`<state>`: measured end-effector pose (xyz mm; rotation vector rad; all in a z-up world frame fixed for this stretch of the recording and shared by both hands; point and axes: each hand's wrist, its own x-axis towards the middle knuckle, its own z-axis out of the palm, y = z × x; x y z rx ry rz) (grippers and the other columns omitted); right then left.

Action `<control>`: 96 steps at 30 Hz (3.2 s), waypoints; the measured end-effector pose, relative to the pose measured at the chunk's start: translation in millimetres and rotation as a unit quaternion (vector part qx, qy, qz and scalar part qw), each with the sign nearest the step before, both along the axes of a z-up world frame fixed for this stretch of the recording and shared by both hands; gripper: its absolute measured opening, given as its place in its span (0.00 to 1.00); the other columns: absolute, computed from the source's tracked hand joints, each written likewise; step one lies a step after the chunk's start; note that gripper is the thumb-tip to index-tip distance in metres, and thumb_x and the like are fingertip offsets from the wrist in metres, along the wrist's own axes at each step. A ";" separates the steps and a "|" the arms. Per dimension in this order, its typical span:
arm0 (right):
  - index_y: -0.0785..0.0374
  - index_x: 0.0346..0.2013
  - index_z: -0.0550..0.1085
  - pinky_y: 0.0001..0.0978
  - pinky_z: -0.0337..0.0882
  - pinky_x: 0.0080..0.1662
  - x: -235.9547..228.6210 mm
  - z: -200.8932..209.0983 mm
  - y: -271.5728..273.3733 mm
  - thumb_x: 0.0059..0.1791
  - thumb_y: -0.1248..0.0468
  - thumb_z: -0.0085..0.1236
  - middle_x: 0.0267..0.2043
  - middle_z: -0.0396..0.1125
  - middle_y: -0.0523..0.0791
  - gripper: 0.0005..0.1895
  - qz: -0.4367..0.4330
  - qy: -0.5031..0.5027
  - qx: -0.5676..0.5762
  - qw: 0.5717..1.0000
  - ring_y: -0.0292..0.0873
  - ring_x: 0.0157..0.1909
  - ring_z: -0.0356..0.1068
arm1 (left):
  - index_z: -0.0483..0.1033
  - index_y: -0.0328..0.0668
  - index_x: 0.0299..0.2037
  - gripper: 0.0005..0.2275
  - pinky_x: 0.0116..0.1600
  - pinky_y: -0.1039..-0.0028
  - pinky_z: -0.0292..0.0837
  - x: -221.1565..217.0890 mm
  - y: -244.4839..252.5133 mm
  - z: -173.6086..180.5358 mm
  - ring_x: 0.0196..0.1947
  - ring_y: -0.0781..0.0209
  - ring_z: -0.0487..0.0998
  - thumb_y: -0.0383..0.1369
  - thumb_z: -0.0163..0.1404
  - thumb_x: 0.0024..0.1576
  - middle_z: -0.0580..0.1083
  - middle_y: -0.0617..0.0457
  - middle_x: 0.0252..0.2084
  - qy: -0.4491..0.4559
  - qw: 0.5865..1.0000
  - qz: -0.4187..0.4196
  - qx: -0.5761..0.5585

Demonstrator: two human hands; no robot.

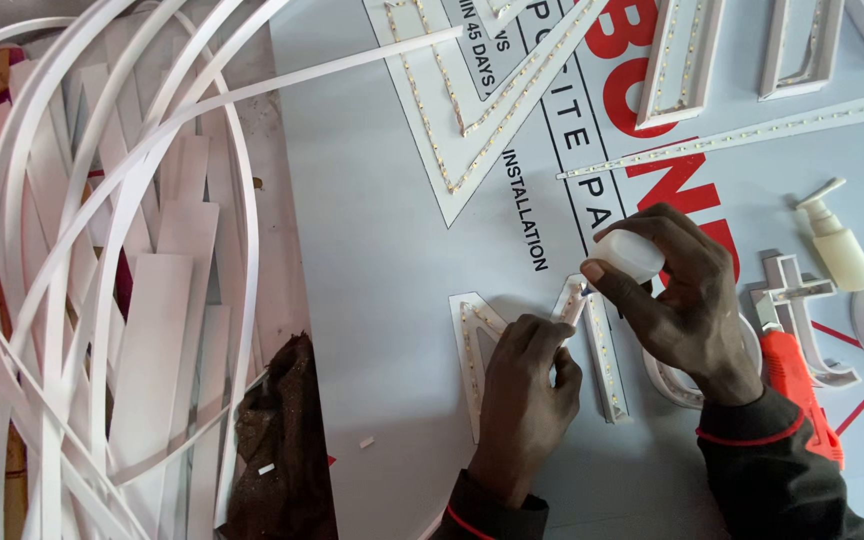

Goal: The person assembles a white LED letter 'M' on a workbench. They apply glue to the letter's edges and attach a flexible LED strip, then use a utility knife to trim the strip and a small tool to adjust the components.

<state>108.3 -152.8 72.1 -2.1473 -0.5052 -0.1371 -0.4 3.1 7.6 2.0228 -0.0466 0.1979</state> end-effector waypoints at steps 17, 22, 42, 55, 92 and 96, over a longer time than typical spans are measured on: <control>0.62 0.44 0.79 0.31 0.66 0.41 -0.2 8.3 -1.8 0.56 0.59 0.70 0.39 0.72 0.43 0.10 -0.007 0.090 0.100 0.991 0.39 0.38 0.68 | 0.75 0.39 0.56 0.16 0.45 0.62 0.76 -3.1 -5.3 -0.8 0.38 0.53 0.76 0.18 0.54 0.58 0.75 0.50 0.40 0.044 0.998 0.032 0.036; 0.65 0.42 0.75 0.28 0.70 0.30 12.4 11.2 -15.4 0.57 0.61 0.70 0.35 0.69 0.45 0.13 -0.128 0.150 0.203 0.959 0.38 0.26 0.70 | 0.70 0.42 0.43 0.12 0.41 0.64 0.70 -4.3 -3.7 4.1 0.35 0.56 0.67 0.15 0.53 0.57 0.67 0.53 0.36 0.024 0.998 0.016 0.054; 0.57 0.54 0.81 0.41 0.71 0.51 37.7 -50.6 -89.9 0.53 0.59 0.76 0.48 0.78 0.45 0.17 -0.070 -0.012 -0.003 0.997 0.49 0.48 0.71 | 0.83 0.39 0.43 0.09 0.39 0.69 0.79 -0.9 -3.8 -5.3 0.33 0.60 0.77 0.16 0.56 0.58 0.78 0.52 0.42 -0.004 0.998 0.022 0.053; 0.51 0.72 0.77 0.63 0.75 0.53 15.0 -83.7 -219.7 0.55 0.45 0.66 0.65 0.72 0.53 0.32 -0.272 -0.002 -0.333 0.903 0.66 0.65 0.68 | 0.83 0.36 0.44 0.10 0.41 0.71 0.78 -6.5 -5.1 -12.3 0.33 0.61 0.76 0.16 0.55 0.57 0.76 0.51 0.42 -0.019 0.998 0.018 0.051; 0.59 0.41 0.81 0.50 0.78 0.35 -43.1 -9.9 -60.2 0.64 0.40 0.47 0.31 0.74 0.53 0.28 -0.018 0.025 -0.171 0.985 0.63 0.43 0.80 | 0.82 0.31 0.44 0.08 0.32 0.73 0.76 -3.0 -1.5 -8.2 0.33 0.56 0.78 0.18 0.55 0.57 0.72 0.49 0.34 -0.036 0.998 0.010 0.045; 0.61 0.42 0.85 0.64 0.79 0.52 -63.0 7.4 -77.1 0.59 0.49 0.57 0.39 0.80 0.58 0.19 0.056 0.067 -0.129 0.988 0.71 0.55 0.80 | 0.81 0.33 0.46 0.10 0.33 0.71 0.78 0.0 1.1 -17.7 0.33 0.53 0.79 0.18 0.55 0.56 0.71 0.49 0.35 -0.040 0.999 0.001 0.036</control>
